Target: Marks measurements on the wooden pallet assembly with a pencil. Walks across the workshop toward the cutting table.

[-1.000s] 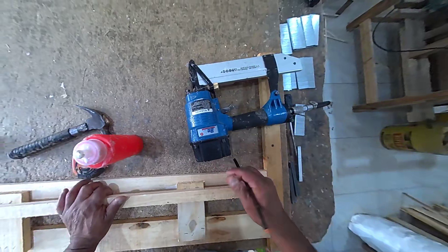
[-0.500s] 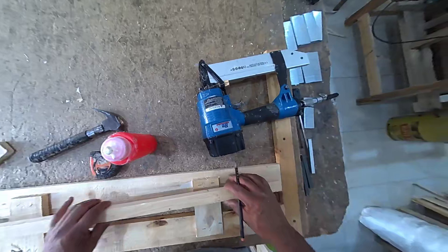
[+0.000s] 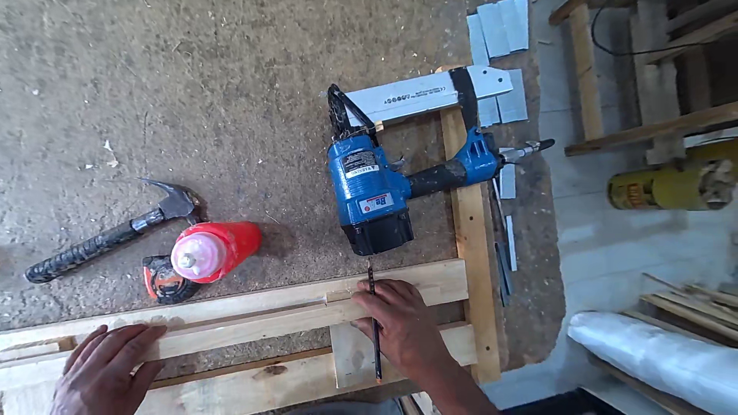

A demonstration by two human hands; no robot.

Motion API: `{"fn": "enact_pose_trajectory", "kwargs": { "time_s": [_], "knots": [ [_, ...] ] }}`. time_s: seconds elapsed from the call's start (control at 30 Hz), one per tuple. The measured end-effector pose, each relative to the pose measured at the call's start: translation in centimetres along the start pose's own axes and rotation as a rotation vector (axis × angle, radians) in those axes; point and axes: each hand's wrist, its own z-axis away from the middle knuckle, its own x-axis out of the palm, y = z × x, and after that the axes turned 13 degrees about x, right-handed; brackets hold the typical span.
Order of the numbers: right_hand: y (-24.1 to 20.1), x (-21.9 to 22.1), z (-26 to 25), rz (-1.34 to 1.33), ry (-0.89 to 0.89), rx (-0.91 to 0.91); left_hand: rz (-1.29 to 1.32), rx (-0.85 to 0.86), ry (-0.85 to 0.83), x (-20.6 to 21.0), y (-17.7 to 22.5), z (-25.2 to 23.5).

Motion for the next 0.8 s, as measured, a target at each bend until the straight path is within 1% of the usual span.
{"fn": "enact_pose_trajectory", "kwargs": {
  "time_s": [0.27, 0.8],
  "knots": [
    [-0.03, -0.52, -0.48, -0.024, -0.071, 0.026, 0.030, -0.005, -0.003, 0.53, -0.39, -0.03],
    [-0.44, -0.55, -0.85, 0.012, -0.097, 0.015, -0.003, -0.007, 0.028, 0.86, -0.52, 0.14]
  ]
}}
